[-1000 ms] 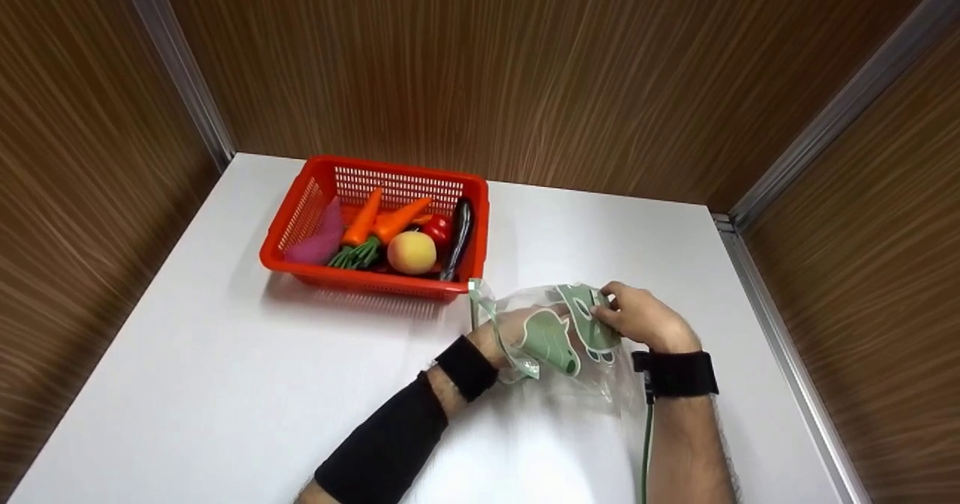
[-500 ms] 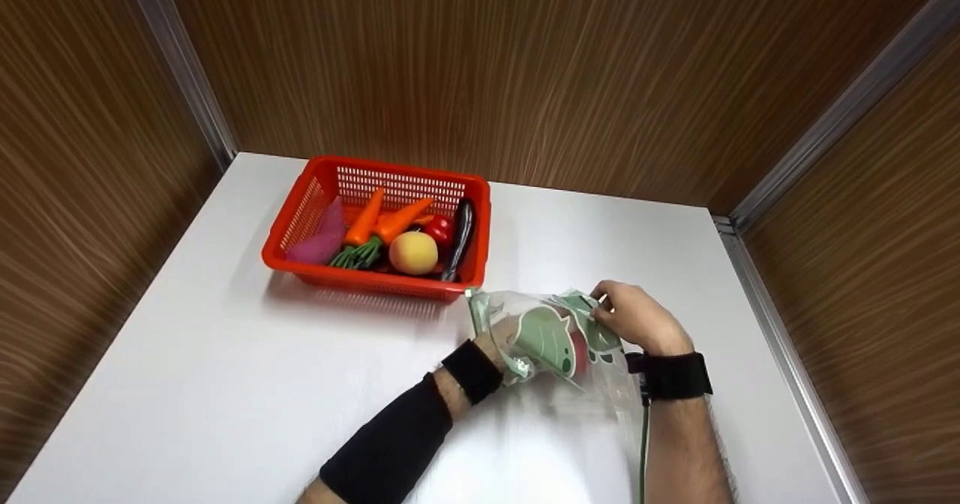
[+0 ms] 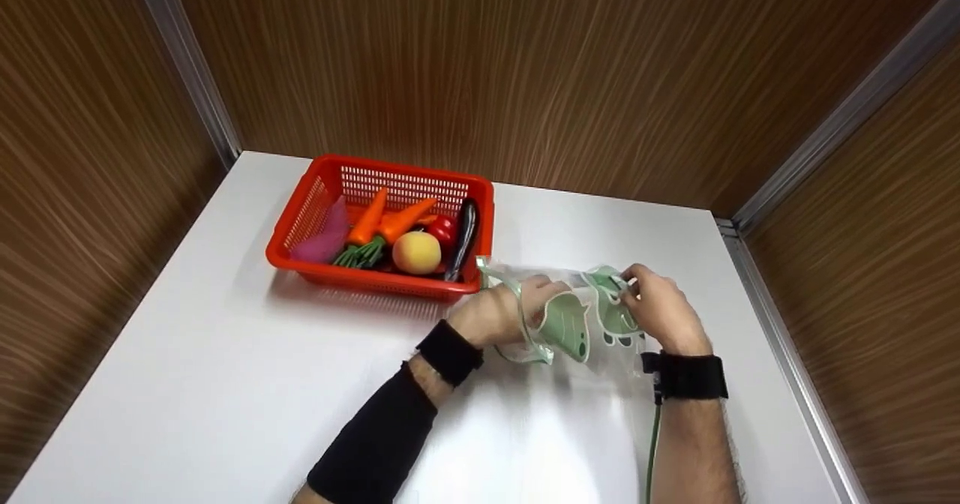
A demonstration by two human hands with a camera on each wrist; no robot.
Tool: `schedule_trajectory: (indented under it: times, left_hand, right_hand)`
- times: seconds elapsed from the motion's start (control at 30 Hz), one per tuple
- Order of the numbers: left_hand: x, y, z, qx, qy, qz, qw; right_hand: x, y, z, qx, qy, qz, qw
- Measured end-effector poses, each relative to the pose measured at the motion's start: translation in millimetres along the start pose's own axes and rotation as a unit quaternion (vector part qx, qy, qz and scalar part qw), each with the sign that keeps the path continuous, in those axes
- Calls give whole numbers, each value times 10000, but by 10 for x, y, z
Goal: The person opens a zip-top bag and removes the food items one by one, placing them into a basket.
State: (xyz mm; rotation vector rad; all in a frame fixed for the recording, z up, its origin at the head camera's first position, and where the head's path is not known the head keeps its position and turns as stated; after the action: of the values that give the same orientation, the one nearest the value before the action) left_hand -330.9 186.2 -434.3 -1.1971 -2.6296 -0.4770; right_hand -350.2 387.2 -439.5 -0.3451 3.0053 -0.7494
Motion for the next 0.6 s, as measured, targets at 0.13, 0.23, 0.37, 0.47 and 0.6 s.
schedule_trajectory:
  times: [0.13,0.23,0.37,0.47,0.6]
  left_hand:
    - [-62,-228,-140,-1155,-679,-729,9883]
    - [-86,-408,-194,-1791,-1025,-1244,9705]
    - [-156,-614,-361,-1894,-1010,-1624,9631]
    - [-213,-775,-518,-2070,-824,-1789,9583]
    - [-303,-1055,-726,-2247,-382,-2184,9489]
  right_hand:
    - [-39,234,-140,150,405,315,9986]
    - [-95,437,-248,115,795,603,9949]
    - [-183,672,-371,-23,1326,983,9863]
    - [-252,804,-447,-92,1708,1241,9774]
    - [-301,888,-494,-82,1980,1456,9693]
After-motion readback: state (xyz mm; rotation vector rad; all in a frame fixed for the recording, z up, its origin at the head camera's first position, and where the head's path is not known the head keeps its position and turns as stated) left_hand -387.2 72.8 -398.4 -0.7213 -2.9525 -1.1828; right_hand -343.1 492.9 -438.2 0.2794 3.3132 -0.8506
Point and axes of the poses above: each hand's wrist, its own x-axis towards the middle knuckle, its own z-axis out of the palm, y = z × x, the point moved 10 cm from there along x, towards the middle knuckle, and after that the axes turned 14 degrees about -z, right-handed, at the moved point
